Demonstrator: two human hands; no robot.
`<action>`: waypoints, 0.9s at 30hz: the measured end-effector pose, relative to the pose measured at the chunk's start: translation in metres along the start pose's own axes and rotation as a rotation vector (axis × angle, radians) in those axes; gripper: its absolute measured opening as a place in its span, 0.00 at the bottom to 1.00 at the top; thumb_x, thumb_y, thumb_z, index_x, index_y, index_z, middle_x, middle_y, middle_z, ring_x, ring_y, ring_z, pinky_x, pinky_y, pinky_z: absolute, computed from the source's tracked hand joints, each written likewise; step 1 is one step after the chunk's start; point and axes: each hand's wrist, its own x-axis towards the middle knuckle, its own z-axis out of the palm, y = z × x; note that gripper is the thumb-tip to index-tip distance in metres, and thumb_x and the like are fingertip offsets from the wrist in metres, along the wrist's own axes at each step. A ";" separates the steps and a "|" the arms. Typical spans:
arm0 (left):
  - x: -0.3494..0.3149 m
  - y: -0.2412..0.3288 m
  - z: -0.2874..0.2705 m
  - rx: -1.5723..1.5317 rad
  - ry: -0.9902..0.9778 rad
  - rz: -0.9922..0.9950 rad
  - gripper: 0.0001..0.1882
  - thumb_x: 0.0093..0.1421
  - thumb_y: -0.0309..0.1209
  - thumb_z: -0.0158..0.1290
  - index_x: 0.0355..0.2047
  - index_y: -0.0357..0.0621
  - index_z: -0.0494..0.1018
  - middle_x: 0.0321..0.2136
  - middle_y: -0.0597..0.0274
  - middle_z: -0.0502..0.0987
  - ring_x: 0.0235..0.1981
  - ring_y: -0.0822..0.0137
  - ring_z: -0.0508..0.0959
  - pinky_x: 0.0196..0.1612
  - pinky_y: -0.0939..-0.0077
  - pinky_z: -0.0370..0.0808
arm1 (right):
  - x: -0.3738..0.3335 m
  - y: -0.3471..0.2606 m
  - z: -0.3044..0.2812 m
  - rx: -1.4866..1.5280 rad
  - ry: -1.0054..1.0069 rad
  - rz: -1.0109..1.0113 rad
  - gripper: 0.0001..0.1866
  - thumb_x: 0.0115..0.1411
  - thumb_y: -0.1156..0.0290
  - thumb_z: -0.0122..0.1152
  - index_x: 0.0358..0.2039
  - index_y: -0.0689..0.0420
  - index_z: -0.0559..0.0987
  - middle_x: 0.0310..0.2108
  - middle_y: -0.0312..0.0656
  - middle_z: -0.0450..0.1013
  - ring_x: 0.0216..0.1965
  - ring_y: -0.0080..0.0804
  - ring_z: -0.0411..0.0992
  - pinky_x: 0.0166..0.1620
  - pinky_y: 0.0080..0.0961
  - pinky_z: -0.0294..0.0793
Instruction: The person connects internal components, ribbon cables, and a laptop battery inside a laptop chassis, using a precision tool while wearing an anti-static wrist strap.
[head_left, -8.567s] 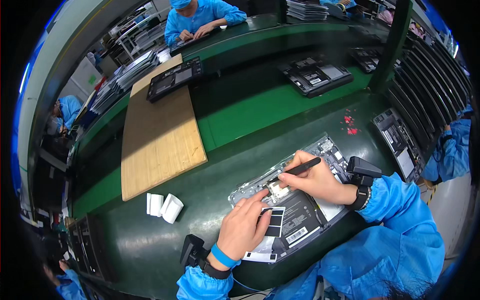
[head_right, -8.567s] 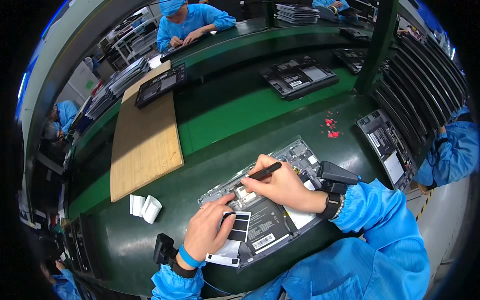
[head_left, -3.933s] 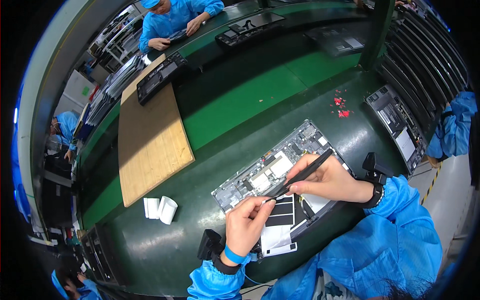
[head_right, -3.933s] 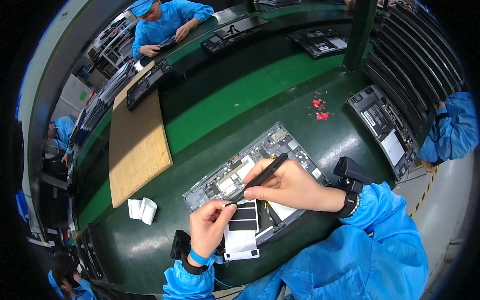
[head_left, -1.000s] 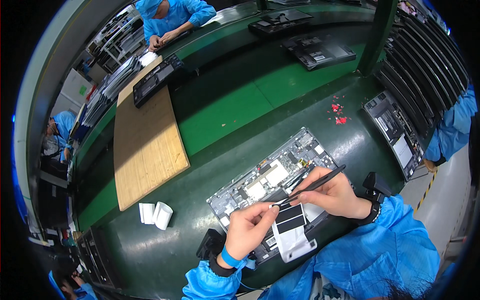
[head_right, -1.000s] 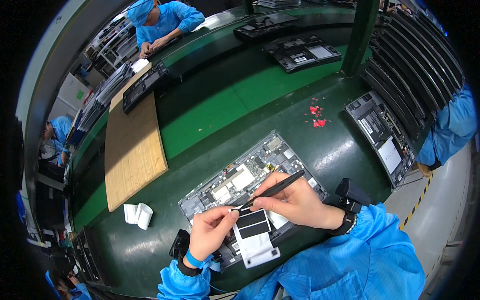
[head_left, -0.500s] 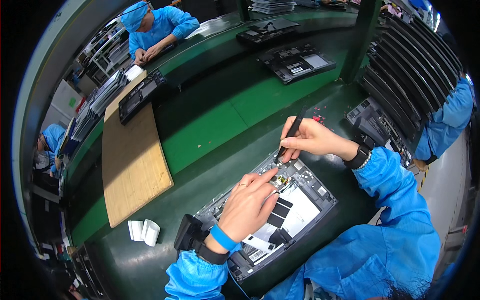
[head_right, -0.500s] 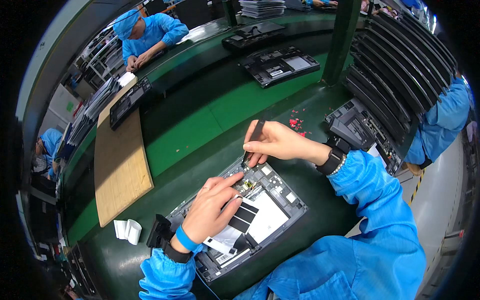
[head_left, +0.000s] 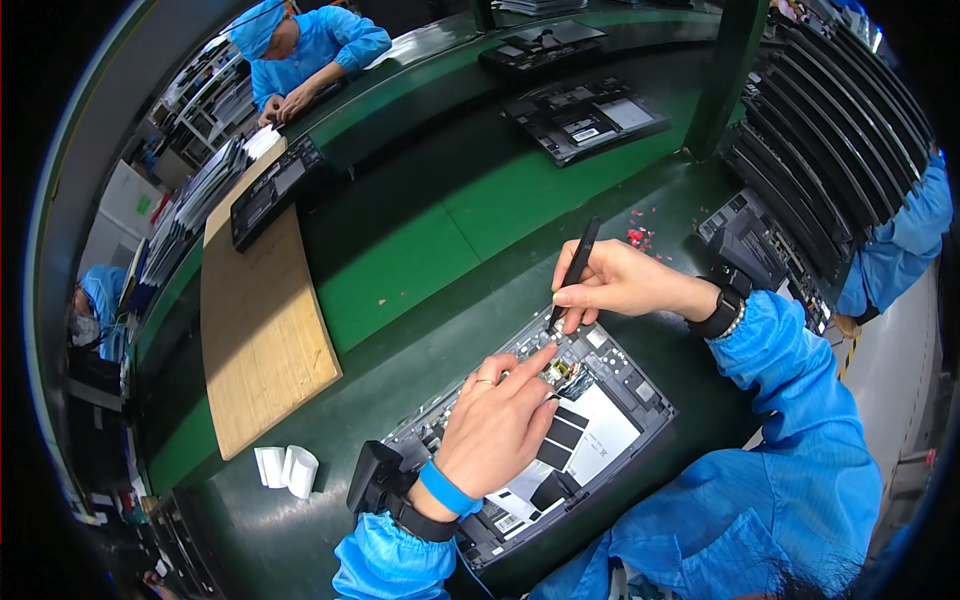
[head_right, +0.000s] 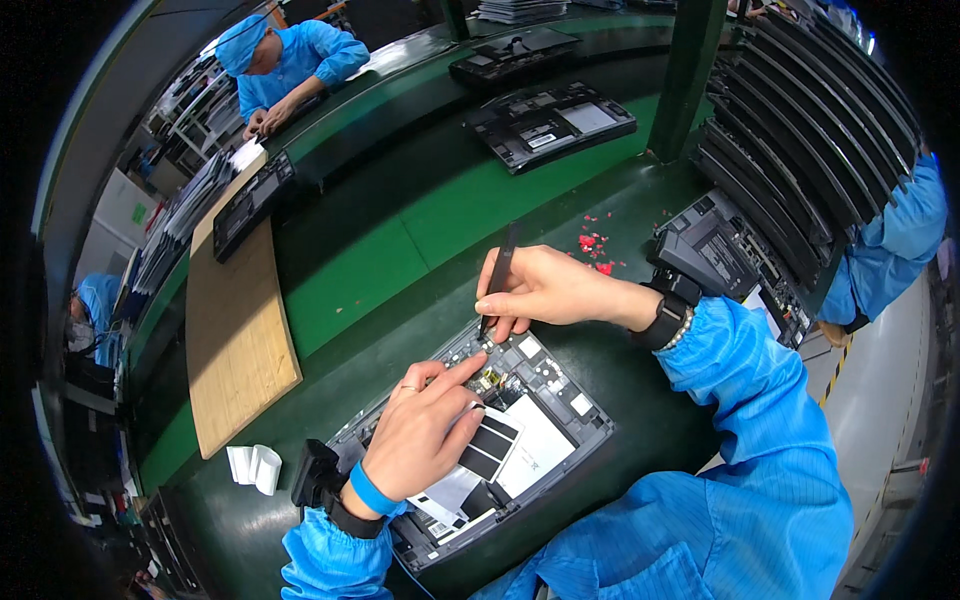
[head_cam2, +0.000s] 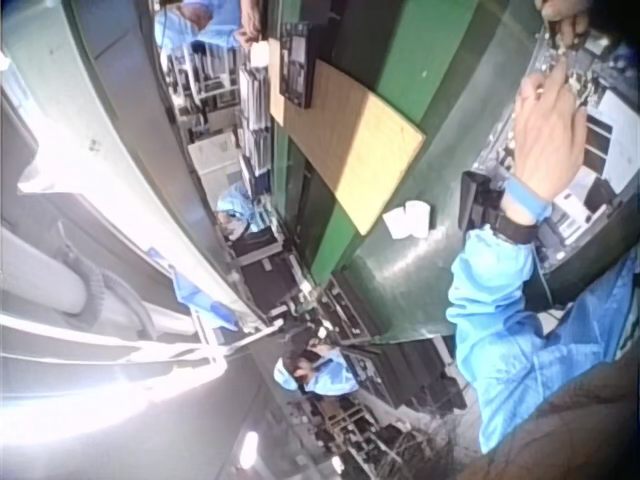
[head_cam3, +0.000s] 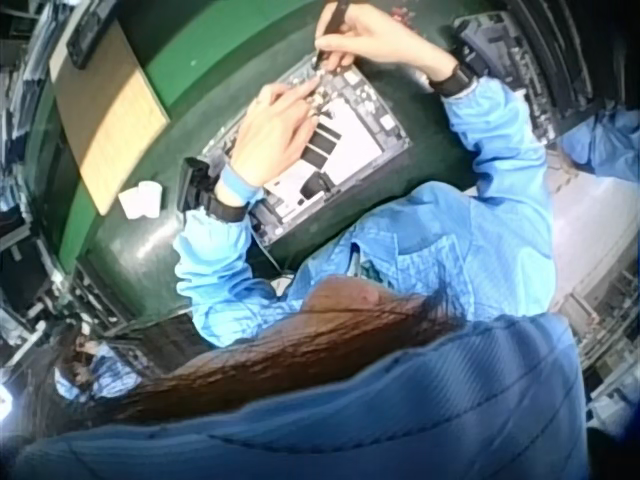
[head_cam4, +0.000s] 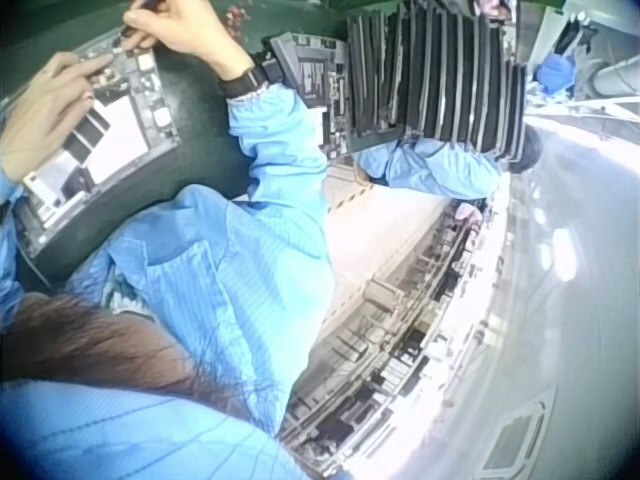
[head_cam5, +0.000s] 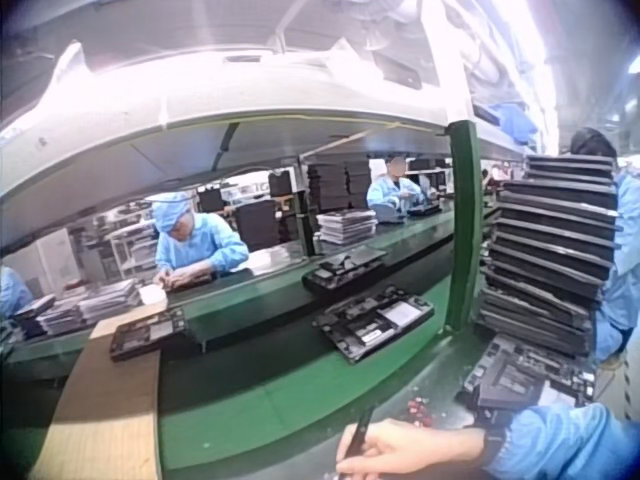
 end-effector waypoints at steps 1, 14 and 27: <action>0.000 0.000 0.001 0.020 0.006 0.013 0.06 0.50 0.27 0.52 0.26 0.37 0.70 0.50 0.57 0.68 0.41 0.54 0.66 0.44 0.64 0.66 | 0.000 0.000 0.001 -0.010 0.010 -0.002 0.08 0.58 0.73 0.53 0.35 0.62 0.67 0.28 0.42 0.73 0.29 0.25 0.76 0.26 0.13 0.72; -0.007 0.004 -0.001 -0.125 0.184 -0.102 0.05 0.52 0.26 0.51 0.29 0.36 0.70 0.43 0.52 0.70 0.37 0.57 0.71 0.38 0.68 0.71 | -0.021 -0.011 0.026 0.071 0.364 -0.193 0.10 0.56 0.71 0.56 0.34 0.63 0.69 0.28 0.40 0.72 0.26 0.24 0.75 0.27 0.15 0.73; -0.071 0.028 0.000 -0.427 0.317 -0.517 0.07 0.52 0.26 0.56 0.27 0.34 0.75 0.18 0.61 0.74 0.19 0.77 0.72 0.22 0.84 0.67 | -0.057 -0.003 0.109 0.301 0.133 -0.167 0.08 0.55 0.79 0.56 0.36 0.64 0.70 0.32 0.42 0.73 0.37 0.25 0.73 0.39 0.18 0.74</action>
